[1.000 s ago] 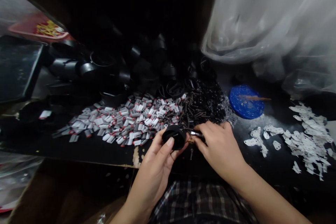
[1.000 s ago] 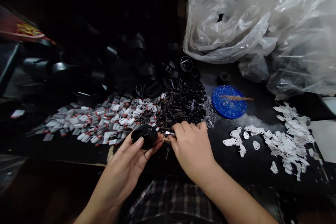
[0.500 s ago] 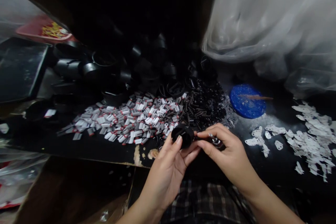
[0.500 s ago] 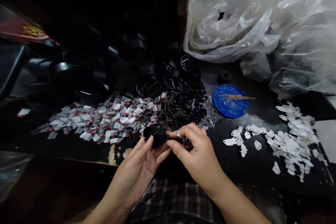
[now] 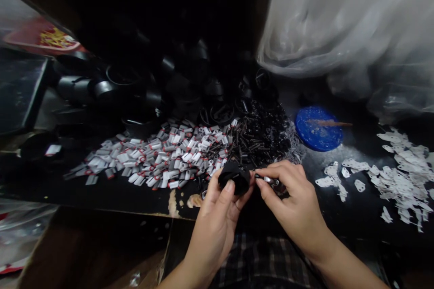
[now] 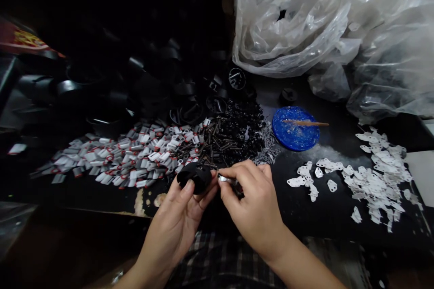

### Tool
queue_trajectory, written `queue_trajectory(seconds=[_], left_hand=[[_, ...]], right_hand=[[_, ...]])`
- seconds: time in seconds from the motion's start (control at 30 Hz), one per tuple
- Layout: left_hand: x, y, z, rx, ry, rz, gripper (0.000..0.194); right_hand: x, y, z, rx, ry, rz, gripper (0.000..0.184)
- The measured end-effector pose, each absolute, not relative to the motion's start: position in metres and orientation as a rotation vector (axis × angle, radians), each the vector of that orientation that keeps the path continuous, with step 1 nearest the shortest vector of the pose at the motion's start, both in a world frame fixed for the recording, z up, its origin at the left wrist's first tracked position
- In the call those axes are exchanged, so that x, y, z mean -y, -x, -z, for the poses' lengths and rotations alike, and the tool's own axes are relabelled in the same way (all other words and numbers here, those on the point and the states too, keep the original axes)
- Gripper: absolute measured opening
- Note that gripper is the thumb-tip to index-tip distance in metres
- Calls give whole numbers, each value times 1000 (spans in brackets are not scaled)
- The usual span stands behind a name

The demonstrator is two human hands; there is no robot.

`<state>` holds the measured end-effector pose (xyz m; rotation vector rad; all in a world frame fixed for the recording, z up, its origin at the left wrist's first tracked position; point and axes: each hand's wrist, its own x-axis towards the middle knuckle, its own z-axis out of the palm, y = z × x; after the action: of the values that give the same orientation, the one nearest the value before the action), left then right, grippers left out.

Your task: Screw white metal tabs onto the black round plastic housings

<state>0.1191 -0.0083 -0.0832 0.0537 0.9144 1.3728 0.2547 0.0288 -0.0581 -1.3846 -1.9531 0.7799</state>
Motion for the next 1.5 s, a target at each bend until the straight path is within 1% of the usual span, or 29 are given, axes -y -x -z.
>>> queue_trajectory(seconds=[0.17,0.27,0.33,0.43,0.57,0.8,0.9,1.0,1.07,1.1,1.13,1.17,1.23,1.3,1.37,1.5], left_hand=[[11,-112,89,-885,-51,-1341,20],[13,-107,90,-882,-56,-1319,18],[15,-104,89,-882,-71,-1293,16],[17,-103,87,-873,-124,-1272,17],[20,-103,86,-874,-201,-1232,19],[23,-105,91,-893,-256,-1172,20],[22,-102,92,-896,-249,-1149,19],[19,-94,94,-870,-320,-1061,18],[17,-89,96,-845,-394,-977,20],[16,-87,96,-835,-410,-945,21],[15,-86,96,-831,-408,-933,22],[15,-86,96,-832,-389,-936,22],[14,-87,94,-841,-340,-963,21],[13,-89,92,-860,-313,-991,20],[13,-91,90,-871,-316,-1010,19],[12,-93,90,-866,-347,-1049,20]], right_hand=[[-29,-258,55,1997,1273,-802,15],[-29,-259,52,2077,1245,-752,18],[-29,-259,47,2103,1227,-720,18],[-28,-257,38,2065,1147,-777,16],[-30,-254,29,2093,1092,-759,18],[-25,-254,35,2076,1137,-772,14],[-25,-255,34,2010,1160,-940,12],[-29,-256,27,1822,1257,-1378,5],[-30,-257,24,1664,1317,-1640,10],[-30,-257,24,1633,1336,-1683,12],[-29,-258,24,1647,1351,-1643,11],[-27,-258,26,1704,1355,-1527,9],[-23,-259,31,1884,1303,-1187,7],[-20,-259,34,2034,1206,-912,12],[-19,-259,32,2129,1142,-773,15],[-23,-260,23,2287,1111,-644,11]])
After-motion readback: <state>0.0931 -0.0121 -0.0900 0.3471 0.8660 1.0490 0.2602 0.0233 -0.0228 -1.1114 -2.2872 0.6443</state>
